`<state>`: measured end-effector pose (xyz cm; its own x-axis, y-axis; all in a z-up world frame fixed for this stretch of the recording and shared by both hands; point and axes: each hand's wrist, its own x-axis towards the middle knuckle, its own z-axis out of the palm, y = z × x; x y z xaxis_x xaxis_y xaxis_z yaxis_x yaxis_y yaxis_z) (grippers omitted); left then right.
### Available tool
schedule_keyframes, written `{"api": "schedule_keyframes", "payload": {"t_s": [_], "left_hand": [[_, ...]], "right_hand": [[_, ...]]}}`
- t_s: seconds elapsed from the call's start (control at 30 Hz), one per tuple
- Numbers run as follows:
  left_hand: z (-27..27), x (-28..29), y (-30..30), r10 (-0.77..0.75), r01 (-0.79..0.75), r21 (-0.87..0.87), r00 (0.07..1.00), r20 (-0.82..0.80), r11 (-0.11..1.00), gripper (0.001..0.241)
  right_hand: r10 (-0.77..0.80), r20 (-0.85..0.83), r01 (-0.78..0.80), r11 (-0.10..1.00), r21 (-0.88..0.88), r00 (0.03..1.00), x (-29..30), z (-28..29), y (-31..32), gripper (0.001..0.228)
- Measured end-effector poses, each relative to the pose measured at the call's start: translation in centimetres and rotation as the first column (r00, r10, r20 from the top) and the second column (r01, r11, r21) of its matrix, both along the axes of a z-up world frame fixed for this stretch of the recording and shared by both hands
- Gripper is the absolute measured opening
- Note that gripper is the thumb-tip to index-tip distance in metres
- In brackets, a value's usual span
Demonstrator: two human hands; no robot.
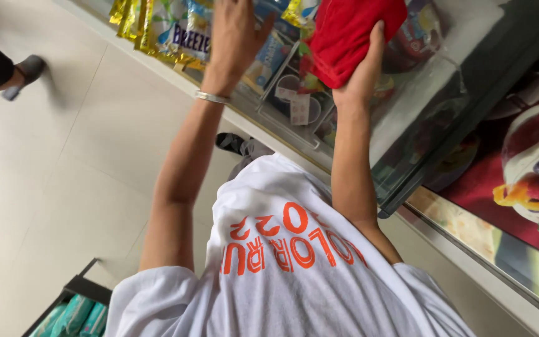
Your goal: Wiping detergent sachets with a cloth and organizing them onto a grocery store shelf.
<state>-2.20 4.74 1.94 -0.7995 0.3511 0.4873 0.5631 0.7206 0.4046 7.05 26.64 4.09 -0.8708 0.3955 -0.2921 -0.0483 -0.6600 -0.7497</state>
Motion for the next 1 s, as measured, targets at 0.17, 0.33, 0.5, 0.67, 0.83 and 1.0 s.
{"api": "schedule_keyframes", "payload": {"t_s": [0.17,0.33,0.5,0.67,0.83,1.0], "left_hand": [[-8.5,-1.1,8.6,0.119,-0.137,0.094,0.978,0.172,0.986,0.083],[-12.0,-2.0,11.8,0.298,-0.302,-0.041,0.894,0.334,0.952,0.092],[-7.3,0.3,10.1,-0.295,-0.234,0.539,0.631,0.717,0.809,0.029],[-3.9,4.8,7.8,-0.743,-0.463,0.814,0.392,0.543,0.35,0.036],[4.0,6.7,3.2,-0.769,-0.645,0.742,0.564,0.301,-0.182,0.051],[3.3,10.8,-1.2,-0.832,-0.604,0.745,0.542,0.122,-0.284,0.038]], "right_hand": [[-0.23,0.155,0.138,0.882,0.451,0.961,-0.4,-5.2,2.3,0.092],[0.124,-0.01,-0.005,0.12,0.993,0.992,-2.5,-9.8,2.8,0.053],[0.133,0.125,-0.142,0.129,0.981,0.983,-1.7,-9.9,1.6,0.046],[0.216,-0.002,-0.097,0.446,0.89,0.976,-0.3,-4.6,-0.2,0.041],[0.483,0.026,0.017,-0.084,0.996,0.875,4.2,-0.9,-7.6,0.063],[0.542,-0.05,0.026,0.051,0.998,0.839,1.5,2.2,-8.8,0.067]]}}
